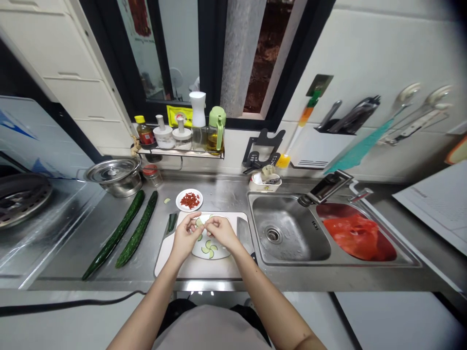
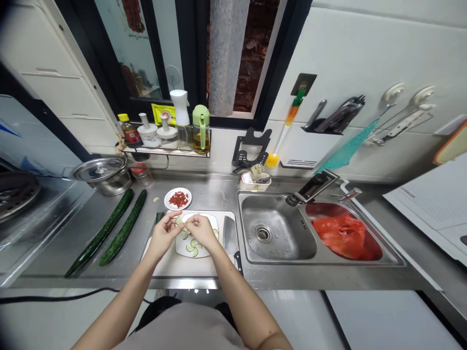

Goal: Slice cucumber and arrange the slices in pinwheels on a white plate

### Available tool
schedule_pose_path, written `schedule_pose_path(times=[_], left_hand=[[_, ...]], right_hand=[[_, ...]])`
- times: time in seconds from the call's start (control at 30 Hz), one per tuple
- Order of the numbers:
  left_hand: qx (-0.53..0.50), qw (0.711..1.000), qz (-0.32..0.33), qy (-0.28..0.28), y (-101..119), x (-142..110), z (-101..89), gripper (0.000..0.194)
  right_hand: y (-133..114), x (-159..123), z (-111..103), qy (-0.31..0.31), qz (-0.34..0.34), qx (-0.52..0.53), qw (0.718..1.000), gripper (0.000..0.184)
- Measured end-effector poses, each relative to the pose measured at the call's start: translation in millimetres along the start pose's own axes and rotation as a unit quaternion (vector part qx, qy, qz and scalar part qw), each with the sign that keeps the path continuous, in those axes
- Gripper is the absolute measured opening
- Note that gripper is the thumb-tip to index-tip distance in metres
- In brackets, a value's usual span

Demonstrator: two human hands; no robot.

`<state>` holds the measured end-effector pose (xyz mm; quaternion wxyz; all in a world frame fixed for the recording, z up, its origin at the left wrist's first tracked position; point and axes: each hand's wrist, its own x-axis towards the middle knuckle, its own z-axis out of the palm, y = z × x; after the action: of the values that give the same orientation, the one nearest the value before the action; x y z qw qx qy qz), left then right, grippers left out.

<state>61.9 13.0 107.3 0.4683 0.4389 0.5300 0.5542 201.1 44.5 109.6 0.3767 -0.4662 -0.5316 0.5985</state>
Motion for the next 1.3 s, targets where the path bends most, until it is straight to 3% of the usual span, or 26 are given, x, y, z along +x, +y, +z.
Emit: schedule_pose_path(times=[0.17, 0.33, 0.43, 0.6, 0.83, 1.07, 1.3], left_hand=[[0.024, 1.0, -0.004, 0.015, -15, 6, -4.8, 0.036], [0.078, 0.996, -0.019, 0.035, -39, 16, -14.5, 0.028], [0.14, 0.988, -0.033, 0.049, -51, 20, -19.8, 0.025], [0.273, 0.958, -0.069, 0.05, -69, 25, -26.6, 0.021], [0.428, 0.897, -0.105, 0.012, -84, 30, -26.2, 0.019], [0.496, 0.862, -0.103, -0.001, -91, 32, -22.0, 0.018], [0.51, 0.856, -0.091, -0.006, -98, 36, -23.1, 0.018]], right_hand=[[11, 10, -3, -0.022, -0.001, -0.037, 0.999, 0.006], [29, 23, -8, -0.025, -0.055, -0.158, 0.986, 0.006], [38, 28, -7, -0.004, -0.053, -0.24, 0.969, 0.006], [55, 38, 1, 0.015, -0.021, -0.351, 0.936, 0.008], [75, 49, 9, -0.013, -0.001, -0.458, 0.889, 0.012], [88, 52, 13, -0.027, 0.001, -0.508, 0.861, 0.017], [93, 54, 16, -0.03, -0.001, -0.525, 0.85, 0.019]])
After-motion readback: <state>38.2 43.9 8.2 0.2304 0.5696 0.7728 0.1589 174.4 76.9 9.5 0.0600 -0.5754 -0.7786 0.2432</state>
